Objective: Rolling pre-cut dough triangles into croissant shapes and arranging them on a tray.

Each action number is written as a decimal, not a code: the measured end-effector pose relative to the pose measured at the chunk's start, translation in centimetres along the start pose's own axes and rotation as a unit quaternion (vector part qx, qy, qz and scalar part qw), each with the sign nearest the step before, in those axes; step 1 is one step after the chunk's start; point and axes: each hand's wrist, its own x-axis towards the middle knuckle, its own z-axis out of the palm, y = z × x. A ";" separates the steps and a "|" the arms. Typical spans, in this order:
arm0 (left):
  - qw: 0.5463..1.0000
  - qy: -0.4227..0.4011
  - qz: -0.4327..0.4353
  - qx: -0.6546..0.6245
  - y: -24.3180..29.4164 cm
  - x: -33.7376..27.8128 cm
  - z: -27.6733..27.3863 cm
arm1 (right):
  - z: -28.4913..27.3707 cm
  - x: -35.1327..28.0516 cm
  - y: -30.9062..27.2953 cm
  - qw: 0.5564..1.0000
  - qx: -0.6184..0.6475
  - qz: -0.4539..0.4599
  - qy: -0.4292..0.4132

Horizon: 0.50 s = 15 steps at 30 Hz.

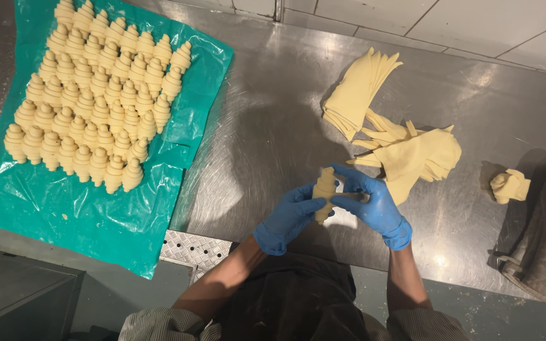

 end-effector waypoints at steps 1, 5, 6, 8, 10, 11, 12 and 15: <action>1.000 0.000 0.001 0.001 0.2 0.1 0.1 | -0.1 0.0 0.1 1.000 0.000 -0.001 0.000; 0.998 -0.021 0.005 -0.057 0.1 0.2 -0.1 | -0.2 0.1 -0.2 0.998 -0.046 -0.011 0.028; 0.998 -0.018 -0.004 -0.062 -0.3 0.2 -0.3 | -0.1 0.1 -0.4 0.999 -0.036 -0.025 0.031; 0.999 -0.023 0.007 -0.048 -1.0 0.3 -0.7 | 0.0 -0.1 -0.4 0.999 -0.023 -0.030 0.025; 0.999 -0.030 0.023 -0.031 -0.6 0.5 -0.5 | 0.0 0.1 -0.3 0.999 -0.009 -0.041 0.018; 0.998 -0.028 0.027 -0.047 -0.2 0.4 -0.1 | -0.2 0.1 -0.2 0.999 -0.010 -0.037 0.024; 0.997 -0.025 0.031 -0.063 0.1 0.3 0.3 | -0.3 0.0 0.0 0.999 -0.010 -0.033 0.030; 0.996 -0.037 0.023 -0.080 -0.2 0.5 0.1 | 0.0 -0.1 -0.3 0.999 -0.019 -0.018 0.037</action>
